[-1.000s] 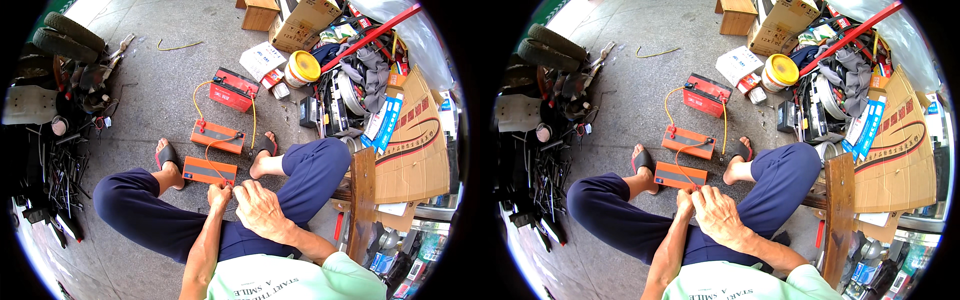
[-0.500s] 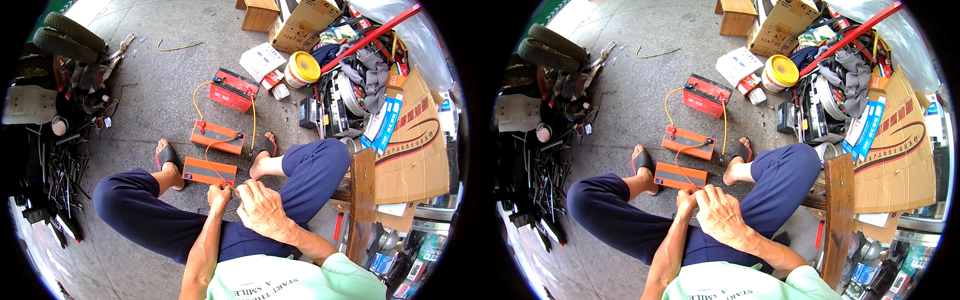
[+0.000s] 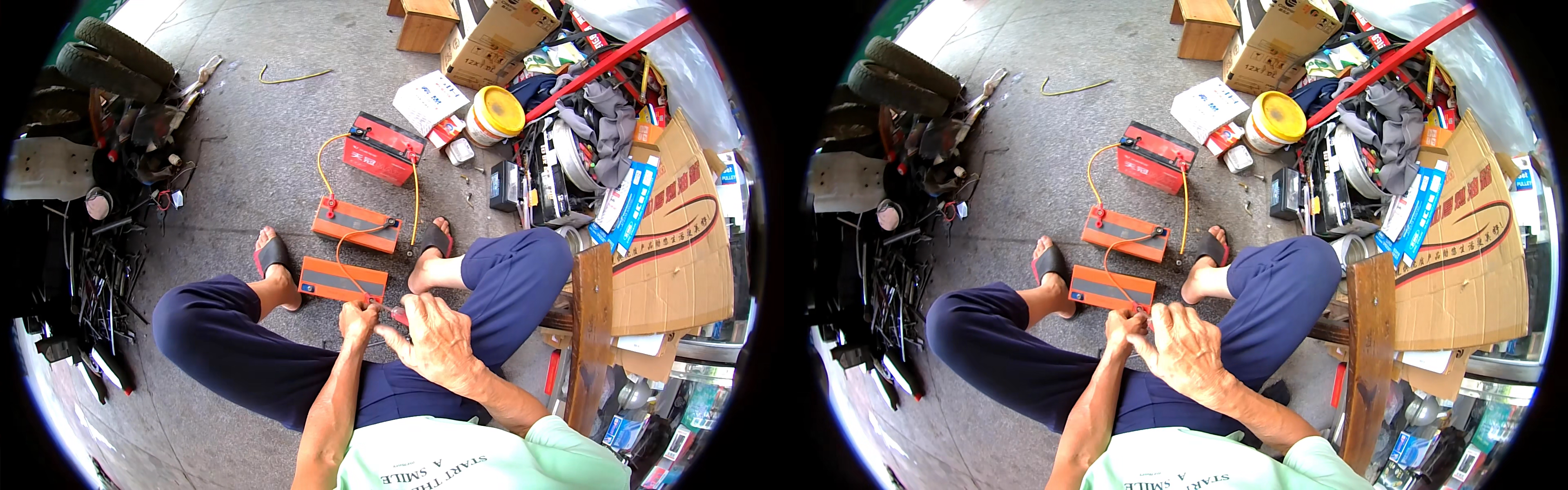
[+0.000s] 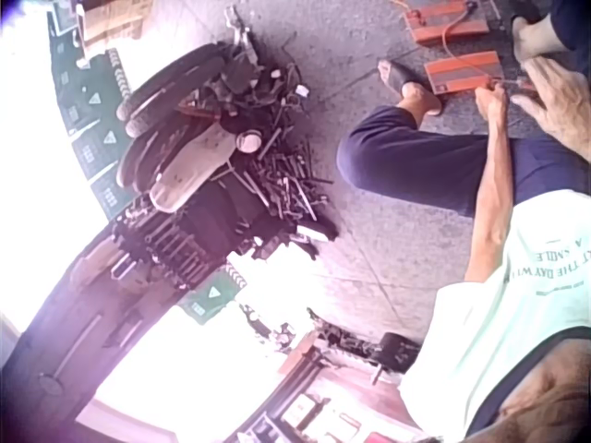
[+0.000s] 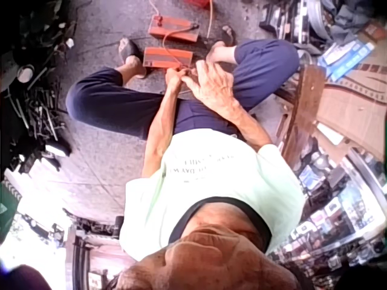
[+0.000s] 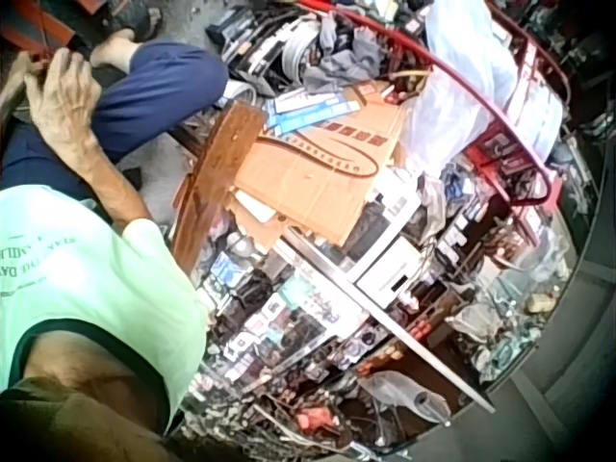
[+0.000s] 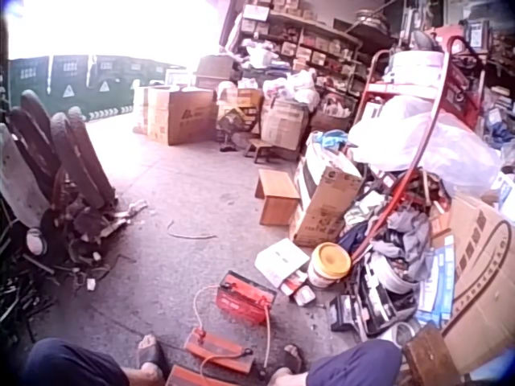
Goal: The person sits on the floor and uses a screwdriver to tighten terminal screws on several small orange batteries. They connect the batteries with yellow wires and repeatedly adjust the terminals.
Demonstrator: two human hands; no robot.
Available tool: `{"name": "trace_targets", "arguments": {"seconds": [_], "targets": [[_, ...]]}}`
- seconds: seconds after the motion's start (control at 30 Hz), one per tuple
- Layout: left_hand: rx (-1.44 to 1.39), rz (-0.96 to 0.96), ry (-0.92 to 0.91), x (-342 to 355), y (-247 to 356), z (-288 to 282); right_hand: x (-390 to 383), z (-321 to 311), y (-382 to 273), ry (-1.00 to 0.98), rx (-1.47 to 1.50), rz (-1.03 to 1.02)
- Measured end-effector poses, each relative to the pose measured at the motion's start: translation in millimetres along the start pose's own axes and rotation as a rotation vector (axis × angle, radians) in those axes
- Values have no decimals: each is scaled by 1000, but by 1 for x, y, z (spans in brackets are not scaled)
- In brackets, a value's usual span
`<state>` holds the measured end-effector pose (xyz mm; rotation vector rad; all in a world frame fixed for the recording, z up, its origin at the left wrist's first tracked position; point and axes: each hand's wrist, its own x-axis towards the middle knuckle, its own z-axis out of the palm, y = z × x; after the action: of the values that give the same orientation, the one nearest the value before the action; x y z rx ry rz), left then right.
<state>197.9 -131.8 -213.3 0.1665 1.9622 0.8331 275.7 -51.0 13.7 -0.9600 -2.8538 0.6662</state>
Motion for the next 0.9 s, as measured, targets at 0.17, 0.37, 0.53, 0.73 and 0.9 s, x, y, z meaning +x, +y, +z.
{"name": "trace_targets", "arguments": {"seconds": [0.17, 0.37, 0.53, 0.73, 0.9], "targets": [[-35, -20, -1, 2, -4, 2, -3, 10, 10, 45, -134, -93], [-35, 22, 5, 4, -7, 2, 1, -2, 7, 86, -30, -105], [-21, -23, -10, -3, 7, -1, -5, 6, 11, -18, -117, -35], [-73, -27, -3, 9, -15, 7, 1, 4, 8, 93, 6, -191], [-1, -24, 9, 2, -2, 4, -6, 4, 6, -18, -81, 4]]}}
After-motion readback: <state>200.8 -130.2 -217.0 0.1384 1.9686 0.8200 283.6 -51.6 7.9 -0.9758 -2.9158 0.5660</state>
